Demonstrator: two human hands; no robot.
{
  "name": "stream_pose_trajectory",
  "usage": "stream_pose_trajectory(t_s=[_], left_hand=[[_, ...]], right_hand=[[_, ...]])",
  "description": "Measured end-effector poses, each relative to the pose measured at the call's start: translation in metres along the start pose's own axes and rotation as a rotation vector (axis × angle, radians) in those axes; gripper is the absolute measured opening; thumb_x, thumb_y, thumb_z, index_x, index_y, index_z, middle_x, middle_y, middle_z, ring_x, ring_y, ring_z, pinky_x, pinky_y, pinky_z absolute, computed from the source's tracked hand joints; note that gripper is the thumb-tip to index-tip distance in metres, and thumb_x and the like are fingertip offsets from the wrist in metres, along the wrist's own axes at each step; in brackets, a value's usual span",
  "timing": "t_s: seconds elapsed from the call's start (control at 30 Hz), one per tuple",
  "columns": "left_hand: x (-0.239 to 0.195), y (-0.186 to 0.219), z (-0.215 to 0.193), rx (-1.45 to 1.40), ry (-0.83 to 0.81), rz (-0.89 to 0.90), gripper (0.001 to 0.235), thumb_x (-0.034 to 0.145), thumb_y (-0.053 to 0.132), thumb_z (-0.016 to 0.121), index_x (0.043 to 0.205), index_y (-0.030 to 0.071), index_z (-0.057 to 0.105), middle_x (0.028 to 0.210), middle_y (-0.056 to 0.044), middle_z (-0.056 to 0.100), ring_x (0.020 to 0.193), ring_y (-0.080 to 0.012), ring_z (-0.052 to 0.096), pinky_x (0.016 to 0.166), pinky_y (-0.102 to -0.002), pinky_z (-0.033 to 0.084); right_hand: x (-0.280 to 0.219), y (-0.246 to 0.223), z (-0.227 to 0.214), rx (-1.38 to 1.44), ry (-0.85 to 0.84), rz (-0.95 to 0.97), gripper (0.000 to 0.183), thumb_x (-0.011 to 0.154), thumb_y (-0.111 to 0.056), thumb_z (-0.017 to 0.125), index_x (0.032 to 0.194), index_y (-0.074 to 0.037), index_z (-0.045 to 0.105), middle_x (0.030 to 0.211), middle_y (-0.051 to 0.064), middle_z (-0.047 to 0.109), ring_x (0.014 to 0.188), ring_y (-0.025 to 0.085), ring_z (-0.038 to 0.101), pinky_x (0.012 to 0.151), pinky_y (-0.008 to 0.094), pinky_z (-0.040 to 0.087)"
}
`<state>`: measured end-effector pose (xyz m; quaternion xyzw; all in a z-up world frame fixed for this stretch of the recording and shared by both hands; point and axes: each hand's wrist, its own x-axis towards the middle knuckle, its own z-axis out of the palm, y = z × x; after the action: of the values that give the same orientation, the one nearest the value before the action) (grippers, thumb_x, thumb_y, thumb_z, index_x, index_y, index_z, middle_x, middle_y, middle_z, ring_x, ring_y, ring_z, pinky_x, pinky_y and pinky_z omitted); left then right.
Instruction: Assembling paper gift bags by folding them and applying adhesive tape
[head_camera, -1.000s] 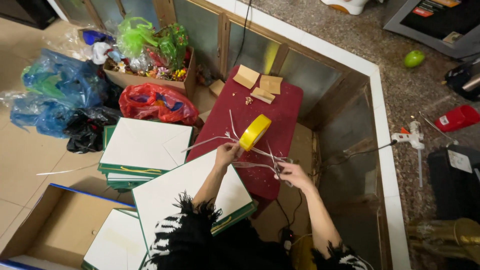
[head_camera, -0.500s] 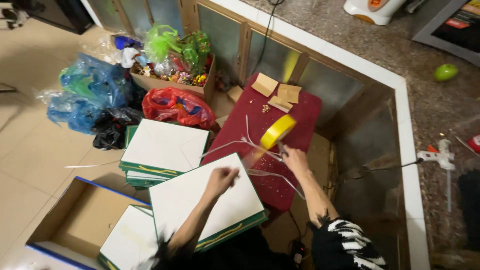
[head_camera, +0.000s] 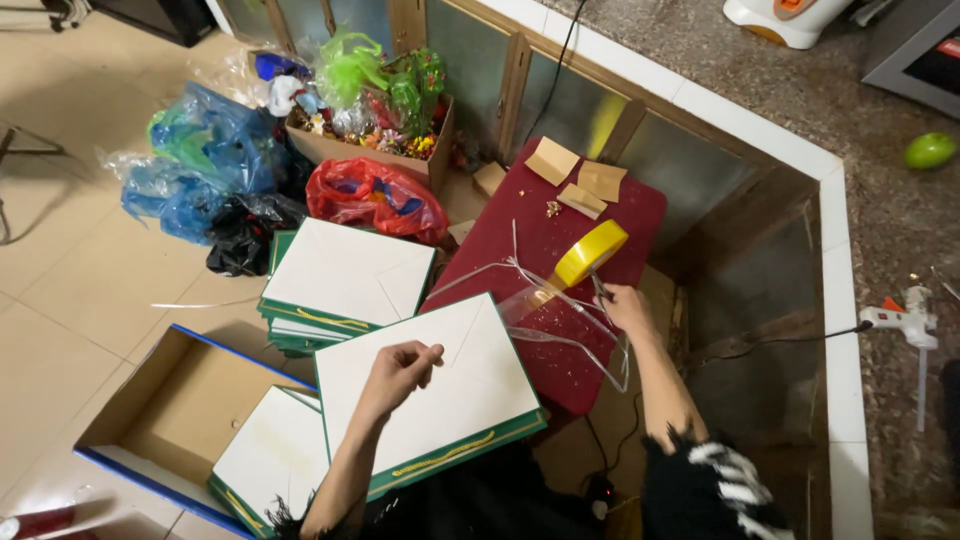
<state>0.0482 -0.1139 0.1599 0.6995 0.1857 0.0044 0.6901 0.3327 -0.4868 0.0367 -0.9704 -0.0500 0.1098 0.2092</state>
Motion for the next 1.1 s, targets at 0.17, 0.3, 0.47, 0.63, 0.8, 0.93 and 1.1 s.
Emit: stream_pose_trajectory(t_s=[0.17, 0.3, 0.47, 0.63, 0.8, 0.93, 1.1], left_hand=[[0.002, 0.006, -0.005, -0.013, 0.007, -0.016, 0.028, 0.09, 0.024, 0.079, 0.077, 0.0, 0.077, 0.051, -0.009, 0.056, 0.05, -0.0161, 0.053, 0.051, -0.026, 0.044], [0.005, 0.007, -0.007, -0.034, 0.003, -0.027, 0.03, 0.091, 0.026, 0.079, 0.078, -0.001, 0.077, 0.051, -0.007, 0.054, 0.051, -0.0164, 0.051, 0.054, -0.027, 0.044], [0.003, 0.013, -0.005, -0.022, -0.005, -0.026, 0.029, 0.092, 0.026, 0.078, 0.079, 0.0, 0.077, 0.051, -0.006, 0.053, 0.052, -0.0154, 0.051, 0.054, -0.026, 0.042], [0.005, 0.007, -0.005, -0.046, -0.015, -0.028, 0.03, 0.092, 0.028, 0.078, 0.08, 0.0, 0.077, 0.052, -0.006, 0.053, 0.052, -0.0152, 0.053, 0.052, -0.025, 0.043], [0.002, 0.007, -0.004, -0.038, -0.022, -0.033, 0.03, 0.093, 0.028, 0.077, 0.08, 0.001, 0.077, 0.054, -0.006, 0.054, 0.054, -0.0145, 0.055, 0.052, -0.024, 0.044], [0.006, 0.002, -0.006, 0.002, -0.012, -0.021, 0.032, 0.091, 0.03, 0.08, 0.083, 0.0, 0.077, 0.057, -0.009, 0.058, 0.056, -0.0167, 0.057, 0.052, -0.026, 0.046], [-0.017, 0.035, -0.002, -0.088, 0.039, 0.226, 0.044, 0.095, 0.007, 0.066, 0.139, 0.005, 0.063, 0.137, -0.023, 0.063, 0.128, -0.0429, 0.053, 0.11, -0.059, 0.043]], right_hand=[[-0.084, 0.011, -0.036, 0.463, -0.275, 0.007, 0.043, 0.085, -0.023, 0.079, 0.125, -0.008, 0.074, 0.093, 0.023, 0.079, 0.083, 0.032, 0.073, 0.082, 0.044, 0.055], [-0.126, 0.046, 0.018, 1.179, -0.455, -0.076, 0.035, 0.087, -0.021, 0.079, 0.113, 0.0, 0.069, 0.067, 0.013, 0.065, 0.055, 0.019, 0.061, 0.049, 0.028, 0.048], [-0.12, 0.036, 0.058, 1.173, -0.816, -0.089, 0.089, 0.077, -0.072, 0.068, 0.133, -0.004, 0.056, 0.091, 0.01, 0.067, 0.077, 0.019, 0.066, 0.063, 0.029, 0.048], [-0.091, 0.005, 0.057, 1.053, -0.846, -0.046, 0.091, 0.084, -0.08, 0.054, 0.133, -0.004, 0.049, 0.094, 0.013, 0.062, 0.079, 0.026, 0.066, 0.066, 0.033, 0.045], [-0.087, -0.041, 0.032, 0.867, -0.76, -0.054, 0.078, 0.086, -0.083, 0.051, 0.099, -0.008, 0.067, 0.078, 0.007, 0.063, 0.067, 0.023, 0.065, 0.06, 0.034, 0.039], [-0.082, -0.044, 0.035, 0.907, -0.635, -0.051, 0.062, 0.091, -0.069, 0.065, 0.085, -0.007, 0.07, 0.068, 0.01, 0.063, 0.06, 0.026, 0.065, 0.057, 0.036, 0.038], [-0.07, -0.014, 0.072, 0.43, -0.286, -0.027, 0.056, 0.08, -0.039, 0.092, 0.116, 0.0, 0.075, 0.058, 0.007, 0.071, 0.043, 0.015, 0.065, 0.05, 0.026, 0.044]])
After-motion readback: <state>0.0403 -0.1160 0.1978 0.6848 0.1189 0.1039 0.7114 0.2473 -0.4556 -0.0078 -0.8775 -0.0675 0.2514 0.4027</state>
